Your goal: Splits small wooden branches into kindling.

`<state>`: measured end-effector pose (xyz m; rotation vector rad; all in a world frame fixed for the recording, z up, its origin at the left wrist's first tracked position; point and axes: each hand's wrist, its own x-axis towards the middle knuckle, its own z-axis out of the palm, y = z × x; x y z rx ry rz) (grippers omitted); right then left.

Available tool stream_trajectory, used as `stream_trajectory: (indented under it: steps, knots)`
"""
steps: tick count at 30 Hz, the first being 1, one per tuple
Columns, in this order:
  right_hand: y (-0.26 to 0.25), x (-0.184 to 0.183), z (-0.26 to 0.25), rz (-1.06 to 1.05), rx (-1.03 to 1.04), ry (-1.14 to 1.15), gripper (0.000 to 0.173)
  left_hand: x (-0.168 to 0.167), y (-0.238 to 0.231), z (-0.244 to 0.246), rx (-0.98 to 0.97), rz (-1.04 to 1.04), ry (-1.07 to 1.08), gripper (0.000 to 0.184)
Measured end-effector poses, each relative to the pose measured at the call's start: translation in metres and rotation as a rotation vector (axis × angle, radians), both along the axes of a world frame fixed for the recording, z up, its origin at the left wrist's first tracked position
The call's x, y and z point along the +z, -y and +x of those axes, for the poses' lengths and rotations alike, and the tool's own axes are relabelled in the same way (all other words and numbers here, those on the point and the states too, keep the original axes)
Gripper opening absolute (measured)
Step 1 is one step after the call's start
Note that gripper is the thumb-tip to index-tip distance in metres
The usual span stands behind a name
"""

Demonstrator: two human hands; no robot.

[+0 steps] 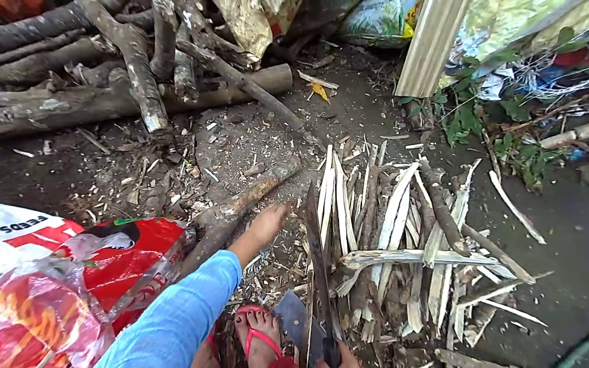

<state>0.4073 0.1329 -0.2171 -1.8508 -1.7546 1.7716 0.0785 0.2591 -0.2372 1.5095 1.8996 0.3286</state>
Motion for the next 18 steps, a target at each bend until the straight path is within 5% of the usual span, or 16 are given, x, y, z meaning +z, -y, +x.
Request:
stream_trajectory:
  steps: [8,18]
  knots:
    - [-0.002,0.010,-0.024,0.021,0.068,0.005,0.045,-0.029,0.068,0.019,0.361,0.183,0.200,0.033]
    - [-0.001,0.010,-0.027,0.084,0.160,0.019,0.040,-0.032,0.077,0.028,0.295,0.346,0.163,0.023]
